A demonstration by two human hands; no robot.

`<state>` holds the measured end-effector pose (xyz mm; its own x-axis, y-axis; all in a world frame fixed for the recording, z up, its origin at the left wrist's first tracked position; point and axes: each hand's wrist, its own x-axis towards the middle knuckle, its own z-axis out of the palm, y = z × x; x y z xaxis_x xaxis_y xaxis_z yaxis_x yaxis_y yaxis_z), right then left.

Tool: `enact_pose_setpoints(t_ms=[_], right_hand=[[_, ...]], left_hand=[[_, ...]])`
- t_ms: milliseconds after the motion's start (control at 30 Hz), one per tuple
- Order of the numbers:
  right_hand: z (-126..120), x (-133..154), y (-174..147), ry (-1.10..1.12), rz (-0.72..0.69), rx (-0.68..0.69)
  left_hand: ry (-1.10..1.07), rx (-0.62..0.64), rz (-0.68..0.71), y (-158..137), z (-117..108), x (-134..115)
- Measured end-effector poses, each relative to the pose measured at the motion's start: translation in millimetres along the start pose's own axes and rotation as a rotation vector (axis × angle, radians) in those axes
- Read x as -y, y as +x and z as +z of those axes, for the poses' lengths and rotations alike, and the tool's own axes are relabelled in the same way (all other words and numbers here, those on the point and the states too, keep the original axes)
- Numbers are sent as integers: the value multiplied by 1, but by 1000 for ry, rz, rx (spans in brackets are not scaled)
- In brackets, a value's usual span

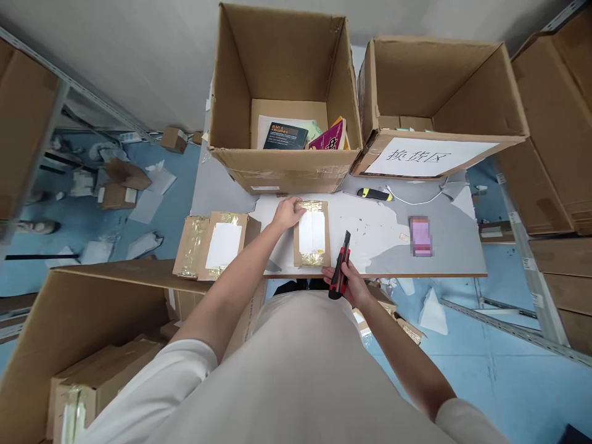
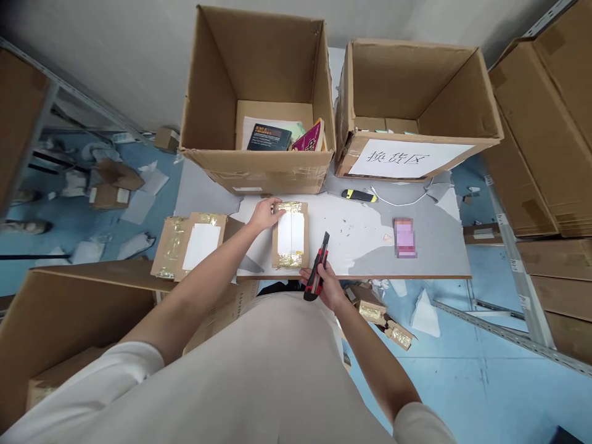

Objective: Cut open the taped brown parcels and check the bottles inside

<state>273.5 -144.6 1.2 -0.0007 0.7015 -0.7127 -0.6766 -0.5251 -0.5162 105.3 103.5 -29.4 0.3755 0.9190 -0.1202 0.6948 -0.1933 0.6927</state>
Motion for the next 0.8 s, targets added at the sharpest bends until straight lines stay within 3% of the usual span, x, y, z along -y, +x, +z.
enact_pose_setpoints(t_ms=[167,333,400,467,600,700,800], right_hand=[[-15,39,29,-79,-196,-110],[-20,86,70,-310,-374,-85],[-20,96,74,-527,-418,-89],[-23,102,66,-809,-435,-129],[-32,101,34,-1204,-338,-153],[-35,97,19,-1276,-259,-127],[-36,95,16,-1305,-241,-115]], left_hand=[[16,-226,-304,-53,-2,3],[-63,-233,-476,-120,11,1],[-50,-293,-406,-130,15,-2],[39,-306,-220,-126,12,-6],[302,18,200,-95,0,-15],[434,198,275,-76,-2,-20],[460,228,259,-71,3,-20]])
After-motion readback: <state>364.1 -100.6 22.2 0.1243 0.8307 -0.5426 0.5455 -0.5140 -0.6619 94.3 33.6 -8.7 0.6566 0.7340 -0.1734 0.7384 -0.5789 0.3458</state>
